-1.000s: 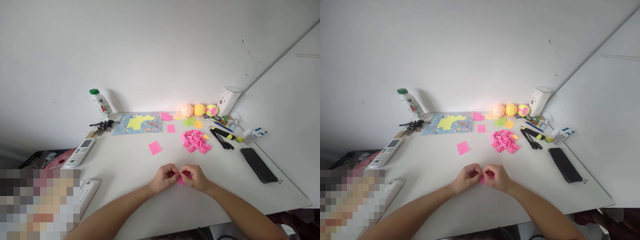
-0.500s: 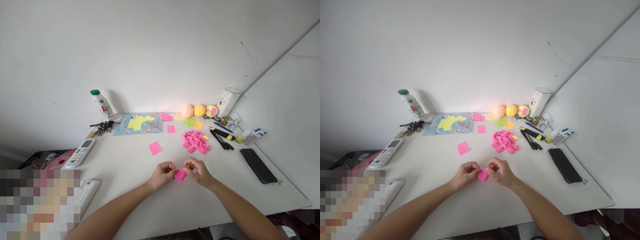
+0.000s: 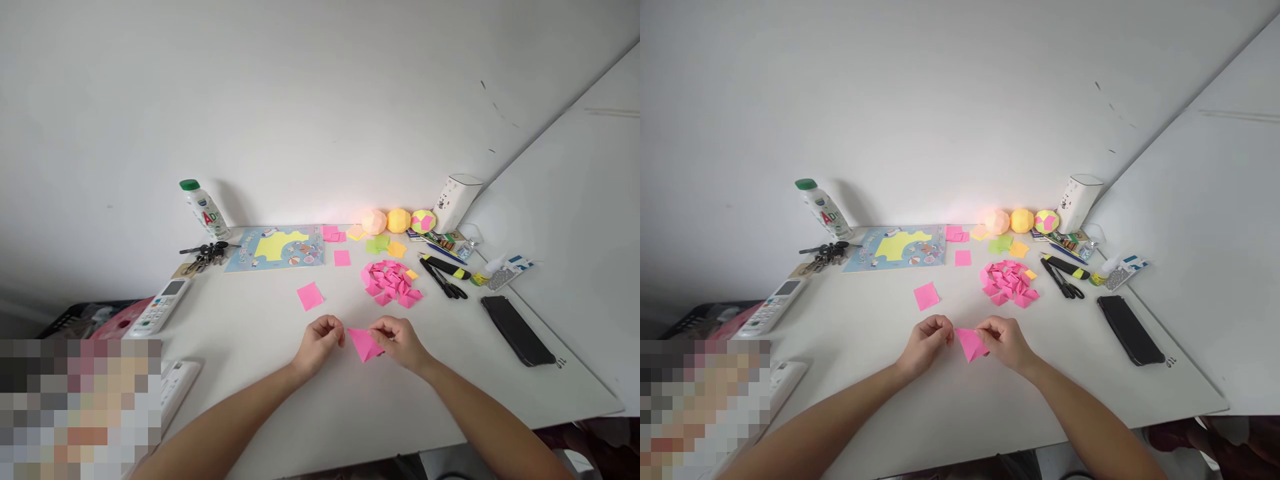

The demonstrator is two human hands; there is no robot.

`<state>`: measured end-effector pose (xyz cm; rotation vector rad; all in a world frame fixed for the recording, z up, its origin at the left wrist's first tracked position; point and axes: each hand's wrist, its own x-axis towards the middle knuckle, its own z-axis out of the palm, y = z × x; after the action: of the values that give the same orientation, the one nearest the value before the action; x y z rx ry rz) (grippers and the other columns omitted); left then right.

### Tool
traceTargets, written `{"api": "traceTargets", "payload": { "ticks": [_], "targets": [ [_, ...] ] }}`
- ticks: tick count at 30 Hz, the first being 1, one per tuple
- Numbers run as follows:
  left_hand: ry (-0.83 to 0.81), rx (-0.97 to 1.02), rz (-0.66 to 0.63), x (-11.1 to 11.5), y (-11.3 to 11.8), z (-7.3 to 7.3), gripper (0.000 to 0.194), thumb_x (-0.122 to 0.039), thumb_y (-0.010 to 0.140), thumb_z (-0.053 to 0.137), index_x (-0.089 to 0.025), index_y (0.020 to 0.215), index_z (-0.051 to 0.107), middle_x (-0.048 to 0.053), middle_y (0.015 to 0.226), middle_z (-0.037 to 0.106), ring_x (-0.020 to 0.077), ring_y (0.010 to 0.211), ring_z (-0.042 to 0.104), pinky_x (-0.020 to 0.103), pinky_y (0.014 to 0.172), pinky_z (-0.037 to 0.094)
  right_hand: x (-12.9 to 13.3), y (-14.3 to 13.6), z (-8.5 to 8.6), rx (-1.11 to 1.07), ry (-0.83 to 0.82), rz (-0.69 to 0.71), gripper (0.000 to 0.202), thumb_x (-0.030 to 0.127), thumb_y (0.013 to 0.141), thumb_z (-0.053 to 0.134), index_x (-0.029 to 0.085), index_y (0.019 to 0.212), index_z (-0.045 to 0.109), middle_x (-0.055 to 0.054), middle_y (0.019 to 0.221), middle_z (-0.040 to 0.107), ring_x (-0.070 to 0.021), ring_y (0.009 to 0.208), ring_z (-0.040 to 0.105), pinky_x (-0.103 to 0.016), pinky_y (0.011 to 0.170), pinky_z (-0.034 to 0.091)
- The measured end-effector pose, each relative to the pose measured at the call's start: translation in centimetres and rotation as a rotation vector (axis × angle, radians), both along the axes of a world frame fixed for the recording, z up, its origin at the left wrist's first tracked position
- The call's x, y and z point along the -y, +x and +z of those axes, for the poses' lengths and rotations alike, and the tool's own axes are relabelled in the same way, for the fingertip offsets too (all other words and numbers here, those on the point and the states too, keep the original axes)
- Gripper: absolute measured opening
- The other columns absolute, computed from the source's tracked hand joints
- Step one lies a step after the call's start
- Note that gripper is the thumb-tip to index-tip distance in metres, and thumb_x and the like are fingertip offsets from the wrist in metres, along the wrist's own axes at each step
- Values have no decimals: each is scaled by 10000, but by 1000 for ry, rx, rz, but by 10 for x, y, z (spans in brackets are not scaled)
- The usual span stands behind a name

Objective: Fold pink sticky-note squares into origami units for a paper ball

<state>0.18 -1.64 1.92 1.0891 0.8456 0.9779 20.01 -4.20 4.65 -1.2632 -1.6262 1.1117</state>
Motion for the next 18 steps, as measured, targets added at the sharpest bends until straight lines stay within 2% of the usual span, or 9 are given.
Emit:
{"api": "traceTargets", "payload": {
  "ticks": [3, 6, 9, 13, 18],
  "targets": [
    [-42, 97, -50, 1, 3, 2, 190, -329, 771, 586, -166, 757, 488, -7, 663, 575, 120, 602, 549, 282, 636, 433, 0, -1, -3, -4, 21, -39, 229, 369, 804, 568, 160, 733, 632, 2, 614, 566, -126, 541, 546, -242, 485, 513],
    [-79, 119, -129, 3, 6, 2, 294, -351, 731, 651, -177, 889, 473, -4, 710, 600, 128, 640, 578, 289, 653, 447, 2, -4, -5, -27, 2, -10, 227, 371, 804, 572, 163, 786, 663, -15, 671, 613, -139, 582, 571, -251, 522, 521],
    [-80, 103, -119, 3, 7, -1, 369, -358, 701, 686, -181, 940, 469, -16, 700, 595, 110, 633, 569, 264, 637, 438, 3, -7, -5, -37, -23, 15, 230, 369, 799, 584, 163, 819, 684, -28, 699, 636, -142, 615, 573, -255, 568, 508],
    [-63, 91, -124, 3, 6, -5, 395, -367, 708, 680, -186, 978, 457, -7, 725, 599, 121, 654, 583, 265, 619, 440, 1, -7, -4, -190, -169, 15, 274, 397, 801, 583, 144, 851, 677, -40, 734, 644, -152, 667, 588, -278, 625, 505],
    [-49, 88, -220, 7, 5, -4, 395, -380, 738, 648, -190, 1022, 452, 10, 765, 597, 126, 661, 591, 265, 611, 446, -5, -5, -6, -369, -328, -31, 260, 361, 682, 717, 146, 803, 633, -4, 688, 623, -130, 613, 582, -275, 596, 505]
  ]
}}
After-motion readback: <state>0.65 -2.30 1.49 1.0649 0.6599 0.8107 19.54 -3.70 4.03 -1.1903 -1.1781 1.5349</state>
